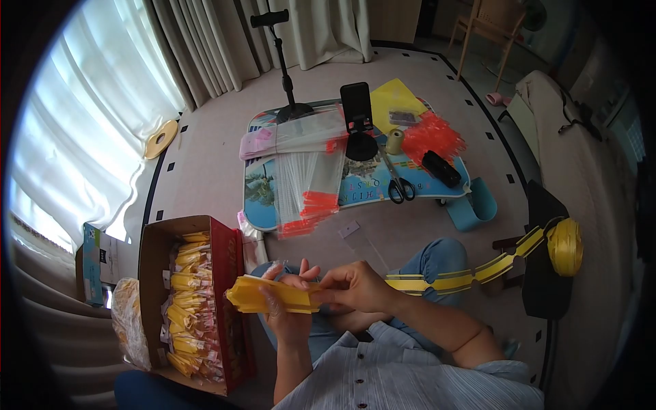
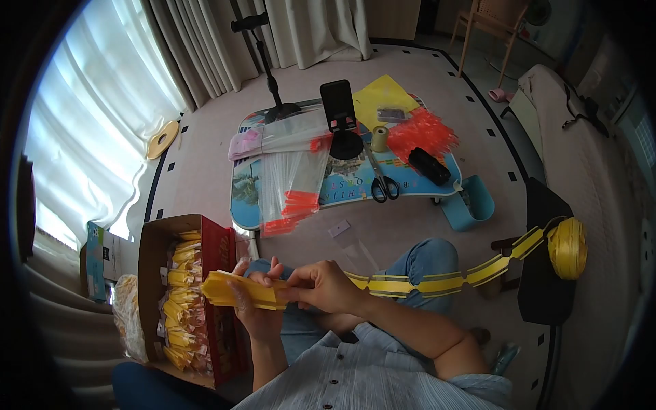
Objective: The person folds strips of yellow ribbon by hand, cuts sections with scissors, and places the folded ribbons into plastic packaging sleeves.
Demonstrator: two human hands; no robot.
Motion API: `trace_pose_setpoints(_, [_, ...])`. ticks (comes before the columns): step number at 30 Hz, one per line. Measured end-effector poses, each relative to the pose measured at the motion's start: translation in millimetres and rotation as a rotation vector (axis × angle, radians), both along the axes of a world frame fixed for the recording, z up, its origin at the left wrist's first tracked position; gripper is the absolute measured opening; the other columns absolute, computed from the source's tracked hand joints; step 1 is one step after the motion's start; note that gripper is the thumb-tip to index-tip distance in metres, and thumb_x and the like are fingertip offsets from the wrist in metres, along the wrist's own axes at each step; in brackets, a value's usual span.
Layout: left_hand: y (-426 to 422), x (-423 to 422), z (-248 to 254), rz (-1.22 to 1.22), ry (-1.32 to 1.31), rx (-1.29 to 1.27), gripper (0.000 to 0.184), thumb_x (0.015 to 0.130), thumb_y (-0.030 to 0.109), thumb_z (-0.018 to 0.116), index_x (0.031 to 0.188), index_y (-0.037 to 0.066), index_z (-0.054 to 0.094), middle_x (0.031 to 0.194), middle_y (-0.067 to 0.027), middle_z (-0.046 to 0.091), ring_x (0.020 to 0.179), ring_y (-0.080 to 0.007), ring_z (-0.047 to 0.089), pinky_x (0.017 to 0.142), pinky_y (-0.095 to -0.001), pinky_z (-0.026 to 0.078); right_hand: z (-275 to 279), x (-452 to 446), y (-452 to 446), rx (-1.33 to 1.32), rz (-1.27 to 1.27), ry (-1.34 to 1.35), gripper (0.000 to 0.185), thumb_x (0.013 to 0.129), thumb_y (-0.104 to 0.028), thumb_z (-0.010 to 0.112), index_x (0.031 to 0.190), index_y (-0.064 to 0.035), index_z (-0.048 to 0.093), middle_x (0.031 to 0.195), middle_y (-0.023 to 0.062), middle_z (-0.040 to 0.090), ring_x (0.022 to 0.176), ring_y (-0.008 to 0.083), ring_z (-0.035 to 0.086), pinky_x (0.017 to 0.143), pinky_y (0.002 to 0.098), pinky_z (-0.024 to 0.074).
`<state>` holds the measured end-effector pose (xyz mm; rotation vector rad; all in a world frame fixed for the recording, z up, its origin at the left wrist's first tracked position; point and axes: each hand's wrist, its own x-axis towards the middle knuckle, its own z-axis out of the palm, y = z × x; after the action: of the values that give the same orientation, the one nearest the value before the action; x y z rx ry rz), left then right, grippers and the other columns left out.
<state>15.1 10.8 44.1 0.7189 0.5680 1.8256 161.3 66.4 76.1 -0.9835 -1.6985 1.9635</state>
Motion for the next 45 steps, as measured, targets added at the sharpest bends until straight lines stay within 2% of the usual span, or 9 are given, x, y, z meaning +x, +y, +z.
trace_pose_setpoints(4, [3.4, 1.1, -8.1, -0.025, 0.001, -0.005, 0.043, 0.095, 0.04, 0.036, 0.12, 0.005, 0.041, 0.089, -0.0109, 0.06, 0.115, -0.0344, 0.048, 0.105, -0.0504, 0.028, -15.3, 0.8, 2.5, 0.462, -0.004, 0.1, 0.027, 0.082, -0.023, 0.068, 0.094, 0.0006, 0.064, 0.077, 0.0057, 0.065, 0.067, 0.0095, 0.061, 0.061, 0.0235, 0.0501])
trace_pose_setpoints(11, [4.4, 14.1, 3.0, -0.03, 0.006, -0.08, 0.043, 0.093, 0.041, 0.044, 0.122, 0.01, 0.041, 0.112, -0.0075, 0.053, 0.121, -0.0321, 0.043, 0.103, -0.0485, 0.032, -16.0, -5.6, -7.9, 0.333, -0.161, 0.079, 0.02, 0.081, -0.019, 0.068, 0.091, -0.0018, 0.065, 0.073, 0.0079, 0.066, 0.06, 0.0157, 0.062, 0.054, 0.0266, 0.0482])
trace_pose_setpoints(18, [6.9, 1.4, 10.5, 0.117, -0.261, -0.067, 0.03, 0.097, 0.038, 0.035, 0.096, 0.011, 0.048, 0.064, -0.0022, 0.043, 0.056, -0.0148, 0.049, 0.079, -0.0392, 0.049, -21.2, 3.8, -16.6, 0.567, -0.18, -0.047, 0.018, 0.078, -0.013, 0.066, 0.093, -0.0028, 0.063, 0.079, 0.0136, 0.065, 0.067, 0.022, 0.065, 0.057, 0.0297, 0.0483])
trace_pose_setpoints(21, [9.8, 13.6, -11.2, 0.081, -0.058, -0.053, 0.031, 0.097, 0.038, 0.035, 0.088, 0.01, 0.046, 0.063, -0.0025, 0.043, 0.055, -0.0148, 0.048, 0.08, -0.0391, 0.048, -46.8, 15.4, -18.1, 0.743, -0.11, -0.167, 0.025, 0.083, -0.018, 0.059, 0.102, -0.0026, 0.056, 0.085, 0.0169, 0.062, 0.076, 0.033, 0.062, 0.067, 0.0387, 0.0484])
trace_pose_setpoints(30, [44.9, 86.3, -117.3, -0.293, -0.16, -0.416, 0.027, 0.094, 0.031, 0.043, 0.099, 0.005, 0.049, 0.09, -0.0134, 0.052, 0.092, -0.0258, 0.054, 0.095, -0.0422, 0.037, -99.4, 67.5, -38.9, 0.544, -0.484, -0.372, 0.024, 0.091, -0.021, 0.049, 0.104, -0.0008, 0.051, 0.081, 0.0198, 0.06, 0.075, 0.0355, 0.062, 0.06, 0.0397, 0.0464])
trace_pose_setpoints(34, [100.8, 101.1, -255.9, -0.045, 1.057, -1.188, 0.048, 0.082, 0.039, 0.06, 0.112, 0.004, 0.05, 0.117, -0.0142, 0.048, 0.109, -0.0282, 0.047, 0.096, -0.0441, 0.034, -98.5, 100.6, -35.3, 0.517, -0.658, -0.447, 0.021, 0.092, -0.023, 0.047, 0.09, -0.0033, 0.053, 0.063, 0.0163, 0.058, 0.06, 0.034, 0.061, 0.049, 0.0391, 0.0441])
trace_pose_setpoints(38, [88.3, 135.2, -274.1, 0.446, 1.801, -1.016, 0.042, 0.075, 0.035, 0.067, 0.097, 0.001, 0.056, 0.1, -0.0164, 0.056, 0.093, -0.0282, 0.055, 0.08, -0.039, 0.044, -87.2, 114.8, -33.5, 0.549, -0.66, -0.488, 0.019, 0.093, -0.022, 0.045, 0.091, -0.0039, 0.051, 0.066, 0.0163, 0.059, 0.059, 0.0352, 0.061, 0.049, 0.0392, 0.0459])
trace_pose_setpoints(42, [84.2, 122.1, -302.2, 0.285, 1.167, -0.716, 0.024, 0.08, 0.021, 0.065, 0.09, 0.002, 0.055, 0.078, -0.0136, 0.058, 0.07, -0.0241, 0.058, 0.066, -0.0335, 0.046, -93.1, 125.6, -22.5, 0.544, -0.652, -0.536, 0.022, 0.093, -0.022, 0.046, 0.092, -0.0021, 0.053, 0.071, 0.0161, 0.06, 0.066, 0.0342, 0.062, 0.055, 0.0379, 0.0481])
trace_pose_setpoints(45, [65.0, 103.4, -221.1, 0.149, 1.122, -0.494, 0.013, 0.083, 0.01, 0.062, 0.088, 0.002, 0.053, 0.074, -0.0104, 0.059, 0.064, -0.0204, 0.059, 0.062, -0.0296, 0.047, -128.8, 128.0, 2.3, 0.679, -0.64, -0.406, 0.023, 0.092, -0.022, 0.049, 0.097, -0.0007, 0.056, 0.077, 0.0152, 0.061, 0.073, 0.0313, 0.063, 0.063, 0.0357, 0.0487])
